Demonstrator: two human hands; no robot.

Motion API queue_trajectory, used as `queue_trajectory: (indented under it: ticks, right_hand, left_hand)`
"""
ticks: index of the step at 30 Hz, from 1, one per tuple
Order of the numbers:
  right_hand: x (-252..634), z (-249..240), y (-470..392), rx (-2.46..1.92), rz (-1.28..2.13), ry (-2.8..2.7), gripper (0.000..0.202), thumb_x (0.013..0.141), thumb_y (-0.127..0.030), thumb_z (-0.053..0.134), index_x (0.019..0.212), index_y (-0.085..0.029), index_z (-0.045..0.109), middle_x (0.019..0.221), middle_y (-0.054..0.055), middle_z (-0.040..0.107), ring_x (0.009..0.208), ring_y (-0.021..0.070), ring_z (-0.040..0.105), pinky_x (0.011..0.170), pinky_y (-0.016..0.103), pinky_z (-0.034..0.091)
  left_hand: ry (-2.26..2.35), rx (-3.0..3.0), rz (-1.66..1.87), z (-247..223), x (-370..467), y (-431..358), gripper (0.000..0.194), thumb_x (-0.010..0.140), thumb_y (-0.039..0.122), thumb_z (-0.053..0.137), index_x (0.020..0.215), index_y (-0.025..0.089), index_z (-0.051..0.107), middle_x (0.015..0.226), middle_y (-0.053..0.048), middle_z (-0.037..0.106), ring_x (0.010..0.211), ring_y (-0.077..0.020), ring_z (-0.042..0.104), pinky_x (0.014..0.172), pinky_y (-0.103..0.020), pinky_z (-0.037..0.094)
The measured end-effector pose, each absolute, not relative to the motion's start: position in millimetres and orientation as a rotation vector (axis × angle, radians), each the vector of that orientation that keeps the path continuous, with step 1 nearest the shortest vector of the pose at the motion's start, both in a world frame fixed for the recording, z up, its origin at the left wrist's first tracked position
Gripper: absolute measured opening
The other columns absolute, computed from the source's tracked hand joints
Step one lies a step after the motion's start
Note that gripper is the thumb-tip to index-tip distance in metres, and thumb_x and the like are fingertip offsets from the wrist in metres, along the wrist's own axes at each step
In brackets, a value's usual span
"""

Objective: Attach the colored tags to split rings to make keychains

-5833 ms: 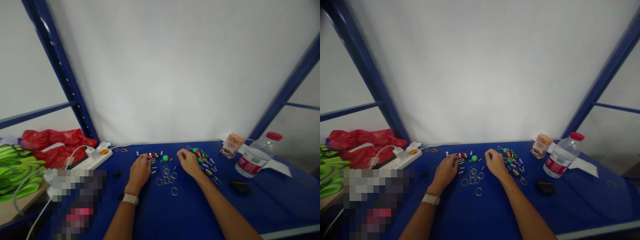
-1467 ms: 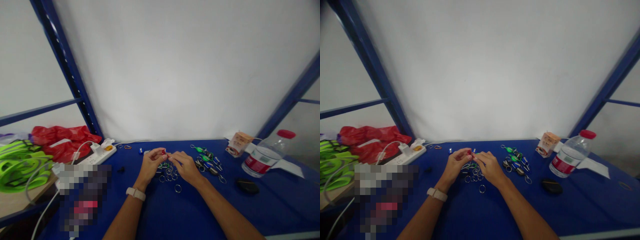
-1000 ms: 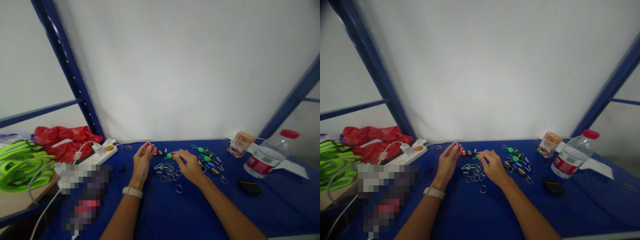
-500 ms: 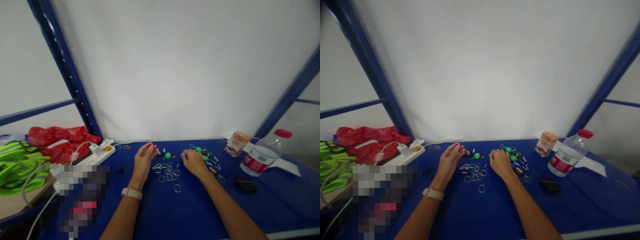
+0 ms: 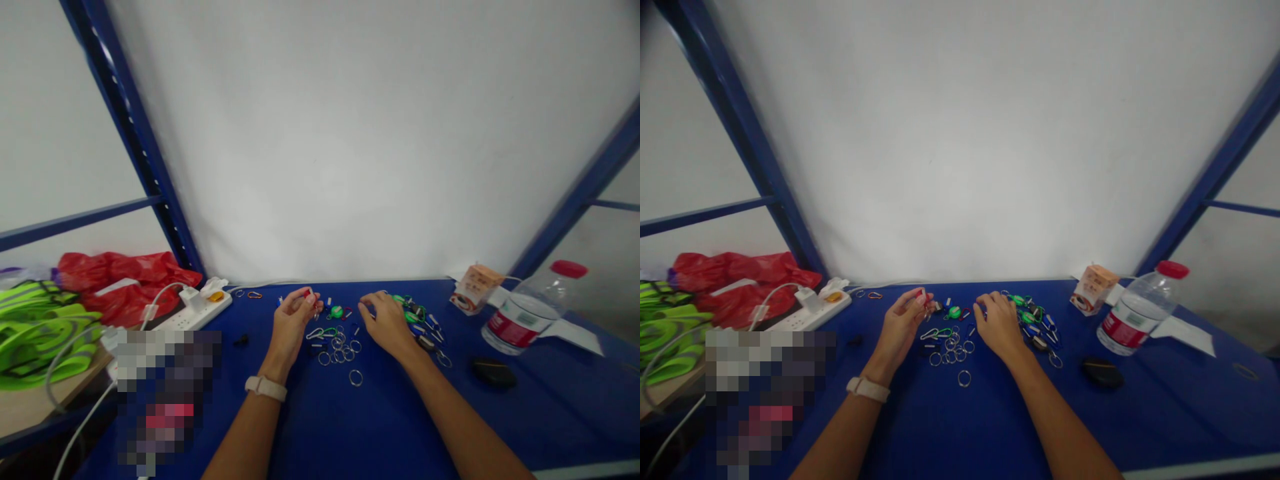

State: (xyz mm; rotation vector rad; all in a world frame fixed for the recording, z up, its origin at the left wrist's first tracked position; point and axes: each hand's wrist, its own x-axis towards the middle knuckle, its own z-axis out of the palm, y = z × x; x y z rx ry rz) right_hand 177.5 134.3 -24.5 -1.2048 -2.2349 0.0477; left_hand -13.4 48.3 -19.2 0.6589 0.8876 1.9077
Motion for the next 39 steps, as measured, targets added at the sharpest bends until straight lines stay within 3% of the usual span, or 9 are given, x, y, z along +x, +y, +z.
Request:
queue_trajectory:
  ticks: [3,7,39]
  right_hand:
    - [165.3,-15.3,115.2,-0.914,0.318,-2.182,0.022,0.094,-0.033,0.051,0.083,-0.020,0.066,0.079,0.002,0.066,0.077,0.0175,0.058,0.077,0.031,0.035]
    - [150.7,-11.3,89.9,-0.700,0.431,-2.178,0.020,0.091,-0.033,0.057,0.076,-0.020,0.062,0.072,-0.001,0.063,0.070,0.0148,0.055,0.075,0.030,0.033]
    - [139.4,-22.9,83.7,-0.685,0.696,-2.086,0.016,0.089,-0.027,0.057,0.076,-0.019,0.063,0.071,0.000,0.065,0.066,0.0142,0.057,0.068,0.026,0.041]
  left_hand:
    - [0.901,0.688,1.893,-22.0,-12.5,49.5,0.042,0.067,0.028,0.083,0.101,0.013,0.065,0.092,-0.009,0.074,0.078,-0.0160,0.070,0.079,-0.029,0.054]
    - [0.919,0.733,1.876,-24.6,-10.5,50.5,0.041,0.066,0.028,0.084,0.099,0.013,0.065,0.092,-0.009,0.074,0.078,-0.0163,0.070,0.079,-0.031,0.054]
    - [1.036,0.777,1.831,-22.9,-5.3,48.5,0.044,0.063,0.029,0.085,0.098,0.013,0.064,0.090,-0.007,0.072,0.076,-0.0151,0.068,0.073,-0.029,0.056]
